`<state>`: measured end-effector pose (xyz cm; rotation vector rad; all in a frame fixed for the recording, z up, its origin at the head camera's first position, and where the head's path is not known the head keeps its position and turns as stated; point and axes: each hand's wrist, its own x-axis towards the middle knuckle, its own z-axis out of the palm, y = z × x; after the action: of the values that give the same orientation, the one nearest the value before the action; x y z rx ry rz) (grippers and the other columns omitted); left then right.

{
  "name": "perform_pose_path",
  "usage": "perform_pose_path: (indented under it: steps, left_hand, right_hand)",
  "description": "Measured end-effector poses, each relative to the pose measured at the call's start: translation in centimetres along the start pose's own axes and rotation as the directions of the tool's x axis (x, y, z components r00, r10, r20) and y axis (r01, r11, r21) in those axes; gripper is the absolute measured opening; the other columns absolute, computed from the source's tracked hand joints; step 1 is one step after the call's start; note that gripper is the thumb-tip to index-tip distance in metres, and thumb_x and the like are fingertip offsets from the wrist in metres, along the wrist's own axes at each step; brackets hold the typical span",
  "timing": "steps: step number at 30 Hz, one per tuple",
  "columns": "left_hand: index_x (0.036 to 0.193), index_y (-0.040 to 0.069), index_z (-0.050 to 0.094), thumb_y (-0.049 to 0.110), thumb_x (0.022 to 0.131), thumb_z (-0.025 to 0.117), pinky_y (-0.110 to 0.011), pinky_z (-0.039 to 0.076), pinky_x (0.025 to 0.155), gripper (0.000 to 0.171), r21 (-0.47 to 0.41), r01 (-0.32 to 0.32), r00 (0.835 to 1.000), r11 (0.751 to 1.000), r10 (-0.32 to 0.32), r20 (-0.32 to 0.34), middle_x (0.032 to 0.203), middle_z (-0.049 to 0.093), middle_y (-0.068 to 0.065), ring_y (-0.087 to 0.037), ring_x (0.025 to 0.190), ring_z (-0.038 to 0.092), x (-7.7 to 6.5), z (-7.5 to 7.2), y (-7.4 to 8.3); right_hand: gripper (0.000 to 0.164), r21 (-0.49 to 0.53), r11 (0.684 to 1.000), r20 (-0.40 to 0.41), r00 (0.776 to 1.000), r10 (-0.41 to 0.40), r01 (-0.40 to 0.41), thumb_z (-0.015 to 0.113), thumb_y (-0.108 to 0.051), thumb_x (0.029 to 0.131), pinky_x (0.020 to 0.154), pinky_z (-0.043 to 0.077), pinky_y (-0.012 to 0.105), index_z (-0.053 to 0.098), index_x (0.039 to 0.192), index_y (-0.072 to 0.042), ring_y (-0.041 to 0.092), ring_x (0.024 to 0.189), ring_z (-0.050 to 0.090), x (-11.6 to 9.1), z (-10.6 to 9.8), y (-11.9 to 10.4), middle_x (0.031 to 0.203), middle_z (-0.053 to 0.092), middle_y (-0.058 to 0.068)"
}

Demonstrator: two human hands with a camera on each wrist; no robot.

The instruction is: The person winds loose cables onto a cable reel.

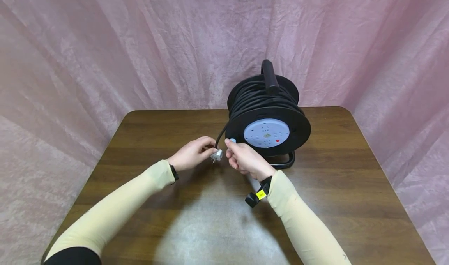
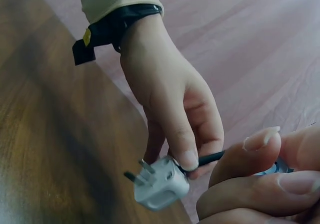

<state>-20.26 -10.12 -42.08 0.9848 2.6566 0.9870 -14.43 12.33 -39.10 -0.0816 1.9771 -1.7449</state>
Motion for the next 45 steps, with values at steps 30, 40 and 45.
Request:
perform_pose_path:
  steps: [30, 40, 45]
  left_hand:
    - [0.118, 0.015, 0.063, 0.029, 0.100, 0.061, -0.031, 0.050, 0.092, 0.023, -0.312, -0.003, 0.979, 0.950, -0.060, -0.194, 0.119, 0.057, 0.004, -0.012, 0.109, 0.057, 1.7, 1.6, 1.9]
    - [0.125, 0.015, 0.059, 0.030, 0.102, 0.059, -0.033, 0.049, 0.094, 0.028, -0.356, -0.087, 0.969, 0.931, -0.005, -0.248, 0.123, 0.056, 0.002, -0.013, 0.116, 0.051, 2.0, 1.4, 2.4]
    - [0.127, 0.014, 0.061, 0.022, 0.101, 0.060, -0.033, 0.050, 0.091, 0.027, -0.358, -0.157, 0.955, 0.920, 0.049, -0.294, 0.122, 0.056, 0.000, -0.015, 0.112, 0.052, 2.0, 1.2, 2.8]
  right_hand:
    - [0.056, 0.098, 0.991, 0.023, 0.995, -0.093, 0.090, 0.038, -0.054, 0.105, 0.036, 0.017, 0.020, 0.048, 0.088, -0.001, 0.007, 0.037, 0.023, -1.2, -0.3, -3.4, 0.054, 0.042, 0.000]
    - [0.054, 0.158, 0.977, 0.034, 0.988, -0.150, 0.143, 0.039, -0.054, 0.105, 0.036, 0.018, 0.020, 0.045, 0.089, -0.002, 0.006, 0.036, 0.023, -2.1, -1.2, -4.3, 0.055, 0.041, 0.000]
    - [0.054, 0.232, 0.957, 0.055, 0.980, -0.190, 0.173, 0.040, -0.054, 0.105, 0.036, 0.018, 0.019, 0.045, 0.089, -0.003, 0.007, 0.036, 0.025, -2.6, -1.7, -4.5, 0.054, 0.041, 0.000]
